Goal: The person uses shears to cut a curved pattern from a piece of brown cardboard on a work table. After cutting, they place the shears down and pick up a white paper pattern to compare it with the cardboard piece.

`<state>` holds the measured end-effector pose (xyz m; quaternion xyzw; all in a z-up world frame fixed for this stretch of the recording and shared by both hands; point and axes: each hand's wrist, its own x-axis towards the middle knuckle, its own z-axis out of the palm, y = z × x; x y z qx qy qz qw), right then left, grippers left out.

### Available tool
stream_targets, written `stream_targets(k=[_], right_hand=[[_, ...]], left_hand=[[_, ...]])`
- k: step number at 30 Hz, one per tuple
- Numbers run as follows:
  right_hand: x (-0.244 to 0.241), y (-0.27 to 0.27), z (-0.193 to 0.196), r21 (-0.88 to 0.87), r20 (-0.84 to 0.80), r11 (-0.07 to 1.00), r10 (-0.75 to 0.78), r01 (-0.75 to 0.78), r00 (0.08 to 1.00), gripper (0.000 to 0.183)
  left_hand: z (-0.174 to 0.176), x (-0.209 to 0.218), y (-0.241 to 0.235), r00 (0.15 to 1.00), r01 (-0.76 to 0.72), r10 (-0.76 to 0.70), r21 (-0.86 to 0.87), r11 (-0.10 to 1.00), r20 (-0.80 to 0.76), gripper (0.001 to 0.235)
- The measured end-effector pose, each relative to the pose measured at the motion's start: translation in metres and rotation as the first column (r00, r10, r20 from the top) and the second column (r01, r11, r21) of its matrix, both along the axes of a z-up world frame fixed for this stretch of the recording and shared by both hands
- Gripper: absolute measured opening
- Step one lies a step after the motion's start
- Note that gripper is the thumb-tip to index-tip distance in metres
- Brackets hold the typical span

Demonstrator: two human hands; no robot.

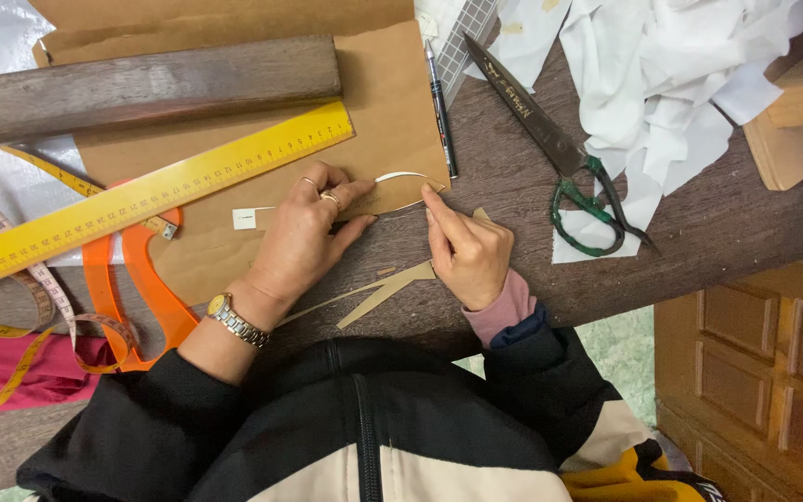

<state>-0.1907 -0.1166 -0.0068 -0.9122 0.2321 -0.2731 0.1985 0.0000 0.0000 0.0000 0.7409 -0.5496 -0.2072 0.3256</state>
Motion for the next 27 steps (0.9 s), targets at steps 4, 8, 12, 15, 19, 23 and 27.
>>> stream_targets(k=[4, 8, 12, 15, 19, 23, 27], right_hand=[[0.0016, 0.0002, 0.0023, -0.002, -0.001, 1.000, -0.002, 0.002, 1.000, 0.032], [0.0028, 0.0003, 0.0034, -0.005, 0.000, 1.000, 0.000, 0.000, 1.000, 0.032], [0.0020, 0.0001, 0.0015, -0.004, 0.005, 1.000, 0.000, 0.000, 1.000, 0.032], [0.0020, 0.0001, 0.0013, -0.005, 0.005, 1.000, -0.003, 0.003, 1.000, 0.032], [0.0020, 0.0005, 0.0029, 0.003, 0.000, 1.000, 0.000, 0.000, 1.000, 0.032], [0.0013, 0.0008, 0.0001, -0.003, 0.000, 1.000, -0.006, 0.006, 1.000, 0.032], [0.0011, 0.0005, 0.0005, -0.010, -0.006, 1.000, -0.004, 0.004, 1.000, 0.032]], left_hand=[[0.0001, -0.0005, -0.0005, 1.000, 0.001, -0.001, -0.003, 1.000, -0.012, 0.040], [-0.0013, -0.0011, -0.0004, 1.000, -0.005, 0.005, -0.003, 1.000, -0.013, 0.040], [-0.0018, -0.0011, -0.0001, 1.000, -0.013, 0.013, 0.003, 1.000, -0.014, 0.040], [-0.0017, -0.0007, -0.0003, 0.999, -0.009, 0.009, 0.003, 1.000, -0.031, 0.040], [-0.0013, -0.0003, -0.0001, 1.000, -0.009, 0.009, 0.010, 1.000, -0.028, 0.039], [-0.0049, 0.0000, 0.0009, 1.000, 0.000, 0.000, 0.016, 1.000, -0.025, 0.039], [-0.0022, -0.0001, 0.0008, 1.000, 0.000, 0.001, 0.011, 1.000, -0.026, 0.039]])
